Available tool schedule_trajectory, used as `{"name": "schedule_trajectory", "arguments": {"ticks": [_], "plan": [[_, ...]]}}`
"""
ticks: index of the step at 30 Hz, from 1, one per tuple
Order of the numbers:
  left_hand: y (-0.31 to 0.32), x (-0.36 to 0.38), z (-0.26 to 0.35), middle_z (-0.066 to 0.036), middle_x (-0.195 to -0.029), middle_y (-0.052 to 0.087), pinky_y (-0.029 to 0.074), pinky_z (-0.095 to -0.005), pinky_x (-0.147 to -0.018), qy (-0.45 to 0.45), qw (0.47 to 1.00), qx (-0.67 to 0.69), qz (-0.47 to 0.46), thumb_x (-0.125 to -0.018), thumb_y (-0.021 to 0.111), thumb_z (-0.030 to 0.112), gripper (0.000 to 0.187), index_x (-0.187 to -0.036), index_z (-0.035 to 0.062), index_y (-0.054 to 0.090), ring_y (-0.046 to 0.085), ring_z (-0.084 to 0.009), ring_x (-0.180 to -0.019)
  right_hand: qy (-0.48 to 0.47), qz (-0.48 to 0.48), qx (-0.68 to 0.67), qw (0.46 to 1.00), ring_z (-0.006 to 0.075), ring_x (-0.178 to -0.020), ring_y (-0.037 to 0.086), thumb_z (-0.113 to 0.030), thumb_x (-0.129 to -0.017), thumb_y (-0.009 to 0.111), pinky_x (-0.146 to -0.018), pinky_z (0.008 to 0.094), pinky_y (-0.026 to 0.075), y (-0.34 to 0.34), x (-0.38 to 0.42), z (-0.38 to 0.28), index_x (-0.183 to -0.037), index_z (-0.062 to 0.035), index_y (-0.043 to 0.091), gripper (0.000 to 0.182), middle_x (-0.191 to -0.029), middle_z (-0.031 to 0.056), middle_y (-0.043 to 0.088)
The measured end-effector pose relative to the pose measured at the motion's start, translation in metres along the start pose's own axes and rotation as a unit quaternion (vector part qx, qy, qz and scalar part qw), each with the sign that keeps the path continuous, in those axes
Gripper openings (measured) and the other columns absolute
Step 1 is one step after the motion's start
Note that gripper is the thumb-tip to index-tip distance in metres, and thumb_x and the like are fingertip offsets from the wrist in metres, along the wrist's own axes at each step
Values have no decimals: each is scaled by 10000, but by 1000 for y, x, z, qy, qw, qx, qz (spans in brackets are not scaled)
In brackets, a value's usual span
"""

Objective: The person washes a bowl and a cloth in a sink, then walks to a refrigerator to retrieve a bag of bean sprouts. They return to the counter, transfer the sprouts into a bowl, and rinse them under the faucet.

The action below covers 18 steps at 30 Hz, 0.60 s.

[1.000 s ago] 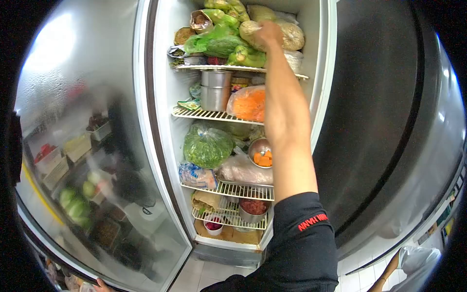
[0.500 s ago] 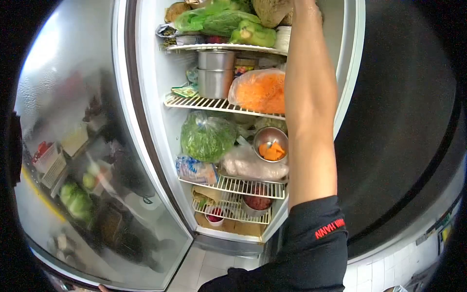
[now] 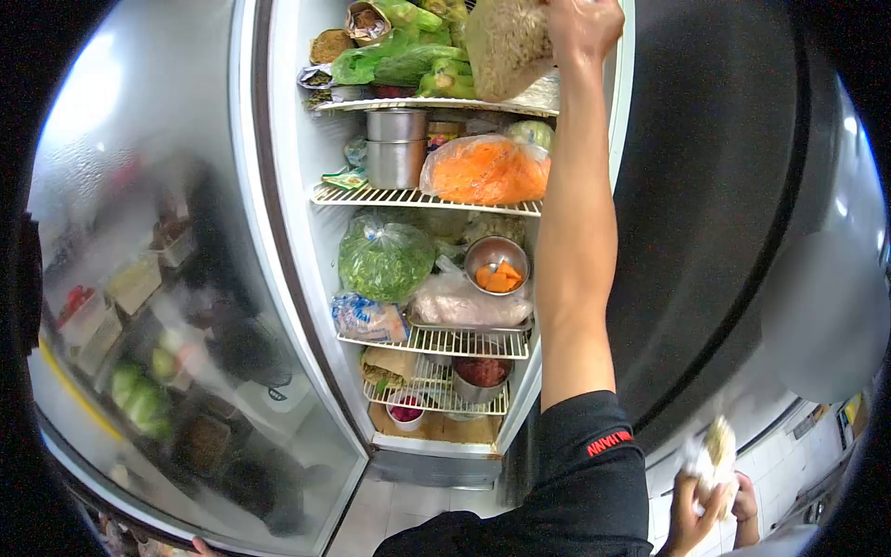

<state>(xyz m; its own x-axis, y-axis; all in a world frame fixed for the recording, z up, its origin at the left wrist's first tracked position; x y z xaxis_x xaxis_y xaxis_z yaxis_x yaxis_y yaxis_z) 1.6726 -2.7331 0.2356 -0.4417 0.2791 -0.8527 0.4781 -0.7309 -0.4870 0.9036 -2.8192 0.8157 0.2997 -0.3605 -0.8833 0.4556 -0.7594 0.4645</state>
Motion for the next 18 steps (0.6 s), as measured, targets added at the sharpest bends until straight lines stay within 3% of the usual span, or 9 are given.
{"name": "schedule_trajectory", "arguments": {"ticks": [1,4,6,9,10,13,15,16,18], "plan": [[32,3,-15,-351,-1087,571,438,-524,-866,-135,959,99,-229,-841,492,658,882,-1247,-125,473,551,-496,-982,-2,5,2,1000,108,-613,557,-111,-676,724,-528,278,456,-7,3,0,-920,21,603,302,-728,39,608],[64,6,-22,-383,-1371,329,295,-497,-1048,-183,901,323,-223,-823,583,594,980,-1397,-124,244,376,-480,-1250,0,65,-21,998,108,-653,556,-55,-672,715,-559,244,454,-53,46,-57,-907,27,589,279,-761,35,595],[57,-4,-2,-372,-1441,211,215,-445,-1109,-220,794,492,-282,-830,657,474,986,-1420,-132,150,292,-429,-1322,5,97,-26,995,130,-657,569,21,-675,693,-582,249,472,-85,69,-99,-942,24,581,289,-766,51,589],[65,-11,-5,-369,-1443,208,237,-433,-1103,-142,820,509,-220,-827,685,412,988,-1424,-132,117,303,-431,-1305,47,86,-86,991,166,-696,605,53,-703,645,-648,266,494,-126,104,-150,-983,25,567,292,-799,70,600],[59,-15,3,-371,-1410,279,263,-444,-1088,-155,792,533,-255,-839,663,443,949,-1410,-138,177,347,-449,-1277,83,78,-67,991,170,-737,609,43,-723,627,-667,268,496,-141,120,-164,-1002,22,559,288,-834,75,601],[166,14,-41,-308,-1402,338,258,-397,-1083,-171,731,538,-383,-890,604,395,806,-1385,-140,261,371,-341,-1275,153,-2,-99,983,161,-858,596,25,-766,562,-717,274,507,-174,170,-199,-1016,2,527,254,-926,78,583],[173,13,-40,-309,-1417,317,235,-393,-1096,-135,735,531,-399,-893,602,390,805,-1388,-140,253,351,-348,-1295,193,-51,-81,976,144,-771,595,51,-745,550,-673,253,513,-187,206,-215,-965,-15,526,230,-876,65,578],[174,15,-38,-309,-1425,307,224,-391,-1103,-120,736,531,-403,-895,602,387,804,-1389,-141,249,341,-351,-1306,249,-61,-49,965,124,-712,581,62,-720,540,-631,241,510,-189,228,-212,-934,-25,530,232,-838,51,570],[88,-12,-8,-354,-1390,326,259,-435,-1087,-95,819,421,-378,-863,620,461,890,-1390,-145,237,373,-429,-1262,344,-102,-27,933,79,-679,534,27,-653,614,-600,229,464,-182,272,-203,-837,-42,546,207,-760,2,551]]}}
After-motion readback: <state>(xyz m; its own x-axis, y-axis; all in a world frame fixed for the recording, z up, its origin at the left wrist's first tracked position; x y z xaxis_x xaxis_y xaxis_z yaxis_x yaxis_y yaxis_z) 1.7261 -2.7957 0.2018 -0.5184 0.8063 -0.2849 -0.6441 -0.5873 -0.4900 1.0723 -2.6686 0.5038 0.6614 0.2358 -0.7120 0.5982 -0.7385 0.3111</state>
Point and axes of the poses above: each hand's wrist, its own x-axis away from the middle knuckle, its own y-axis out of the palm, z = x × y, the point moved 8 cm from there along -x, towards the middle knuckle
